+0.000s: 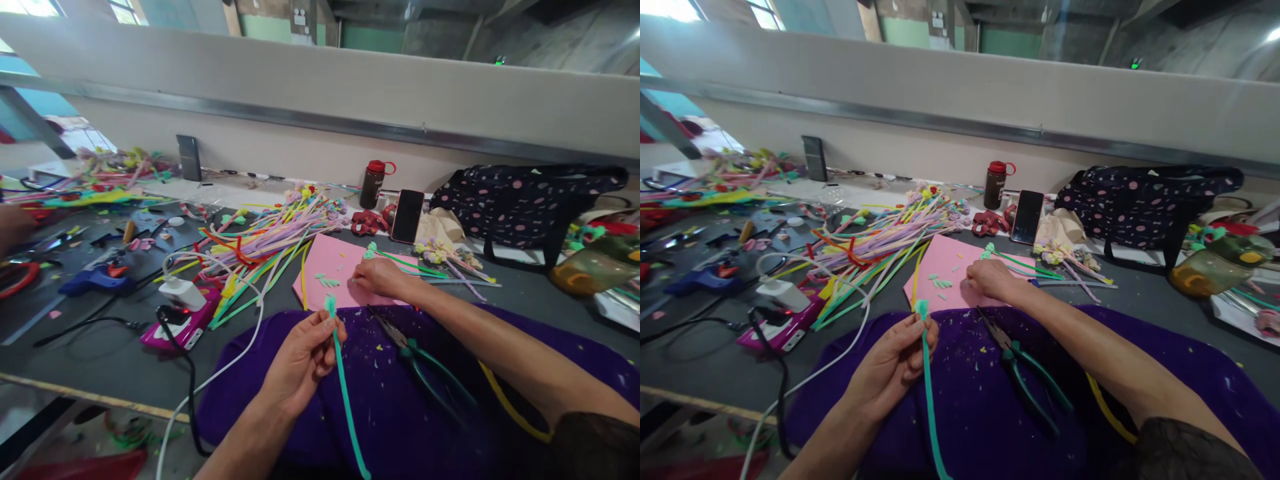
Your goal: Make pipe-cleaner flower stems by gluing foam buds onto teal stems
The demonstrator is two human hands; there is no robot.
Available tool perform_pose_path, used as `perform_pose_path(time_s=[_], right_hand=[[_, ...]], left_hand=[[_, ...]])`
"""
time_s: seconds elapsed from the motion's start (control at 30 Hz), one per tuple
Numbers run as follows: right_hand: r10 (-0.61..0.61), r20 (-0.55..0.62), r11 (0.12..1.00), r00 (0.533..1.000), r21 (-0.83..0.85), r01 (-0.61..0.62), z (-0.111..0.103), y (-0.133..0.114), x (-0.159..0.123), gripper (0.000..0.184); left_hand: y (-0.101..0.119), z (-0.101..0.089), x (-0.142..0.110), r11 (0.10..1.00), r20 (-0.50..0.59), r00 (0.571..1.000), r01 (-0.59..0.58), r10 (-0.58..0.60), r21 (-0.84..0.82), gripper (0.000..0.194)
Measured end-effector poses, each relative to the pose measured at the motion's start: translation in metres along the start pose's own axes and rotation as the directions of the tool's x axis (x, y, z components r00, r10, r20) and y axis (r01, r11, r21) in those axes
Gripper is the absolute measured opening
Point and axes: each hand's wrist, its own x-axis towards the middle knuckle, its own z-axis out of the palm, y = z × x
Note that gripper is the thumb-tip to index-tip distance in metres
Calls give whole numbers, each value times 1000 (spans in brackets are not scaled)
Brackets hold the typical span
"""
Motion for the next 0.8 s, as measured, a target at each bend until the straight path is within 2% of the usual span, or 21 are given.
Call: perform_pose_path(time_s=[0.23, 0.37, 0.5, 0.63, 0.8], right_hand=[[-5, 2, 999, 1000, -50, 5, 8, -10, 4, 22], [10, -17, 1000, 1000, -20, -10, 10, -14, 5, 22], [9, -37, 998, 999, 70, -6, 5, -12, 4, 22], [1, -70, 981, 998, 196, 13, 0, -9, 4, 26], [-13, -81, 909, 997, 414, 46, 1, -9, 6, 17]], left_hand=[[3, -2, -1, 999, -8, 999, -33, 34, 32, 18], [0, -3, -1, 999, -11, 1000, -26, 27, 47, 17], [-7, -3, 1, 992, 39, 998, 52, -57, 111, 20], [-10, -2, 2, 990, 58, 996, 65, -73, 127, 20], [-9, 0, 2, 986, 49, 993, 101, -108, 130, 20]])
